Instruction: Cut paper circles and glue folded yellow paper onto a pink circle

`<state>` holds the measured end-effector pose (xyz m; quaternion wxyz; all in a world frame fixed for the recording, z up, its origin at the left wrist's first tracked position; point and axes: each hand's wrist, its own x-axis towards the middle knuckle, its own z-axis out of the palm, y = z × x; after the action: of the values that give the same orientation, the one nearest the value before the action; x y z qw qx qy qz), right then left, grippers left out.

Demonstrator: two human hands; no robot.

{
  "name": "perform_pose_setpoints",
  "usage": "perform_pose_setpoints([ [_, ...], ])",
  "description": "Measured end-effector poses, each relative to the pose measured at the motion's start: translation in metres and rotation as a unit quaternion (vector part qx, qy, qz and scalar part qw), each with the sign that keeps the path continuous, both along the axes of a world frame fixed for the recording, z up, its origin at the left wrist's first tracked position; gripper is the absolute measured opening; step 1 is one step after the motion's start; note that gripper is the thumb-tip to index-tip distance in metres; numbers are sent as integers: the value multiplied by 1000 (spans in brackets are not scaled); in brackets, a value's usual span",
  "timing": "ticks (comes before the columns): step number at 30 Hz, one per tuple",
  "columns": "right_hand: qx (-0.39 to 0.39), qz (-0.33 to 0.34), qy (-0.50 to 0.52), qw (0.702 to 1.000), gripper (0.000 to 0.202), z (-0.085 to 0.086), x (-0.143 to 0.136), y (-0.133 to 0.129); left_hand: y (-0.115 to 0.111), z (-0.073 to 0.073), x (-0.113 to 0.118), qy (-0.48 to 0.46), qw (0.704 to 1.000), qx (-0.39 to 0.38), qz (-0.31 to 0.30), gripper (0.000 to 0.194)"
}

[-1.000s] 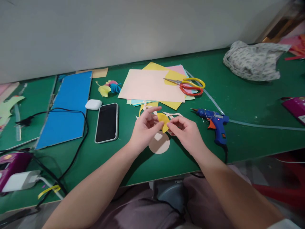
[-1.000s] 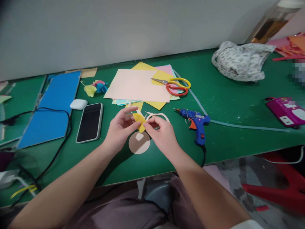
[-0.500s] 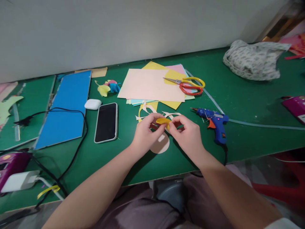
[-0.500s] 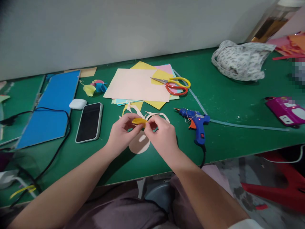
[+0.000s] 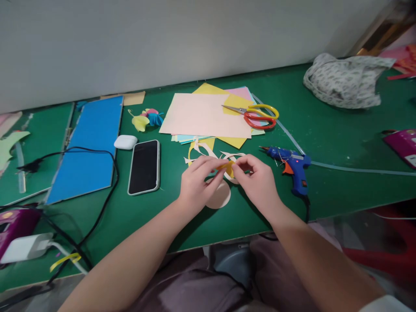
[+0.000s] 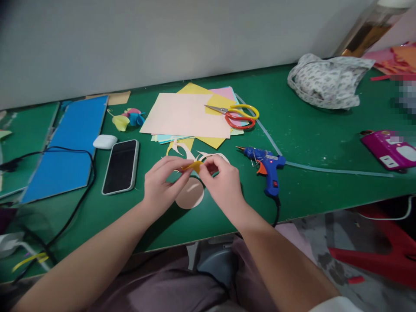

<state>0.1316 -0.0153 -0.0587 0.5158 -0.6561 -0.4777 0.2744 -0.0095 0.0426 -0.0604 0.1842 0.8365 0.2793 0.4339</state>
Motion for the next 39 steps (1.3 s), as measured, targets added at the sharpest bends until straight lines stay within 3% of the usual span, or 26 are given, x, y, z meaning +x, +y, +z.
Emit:
perform_pose_setpoints([
  [7, -46, 13, 142, 989, 12, -2, 3, 2, -1, -7, 1, 26, 991, 131, 9, 18],
  [11, -65, 15, 207, 976, 13, -3, 2, 3, -3, -6, 2, 47, 985, 162, 21, 24],
  [19, -64, -2, 211, 975, 14, -3, 2, 3, -1, -4, 0, 49, 987, 141, 53, 16],
  [26, -74, -9, 235, 969, 12, -6, 2, 4, -6, -1, 3, 137, 963, 223, 60, 27],
  [33, -66, -11, 245, 967, 13, -6, 2, 4, -7, -2, 4, 138, 964, 216, 68, 21],
  [39, -71, -10, 243, 967, 16, -6, 2, 3, -10, -6, 2, 135, 979, 137, 62, 25],
])
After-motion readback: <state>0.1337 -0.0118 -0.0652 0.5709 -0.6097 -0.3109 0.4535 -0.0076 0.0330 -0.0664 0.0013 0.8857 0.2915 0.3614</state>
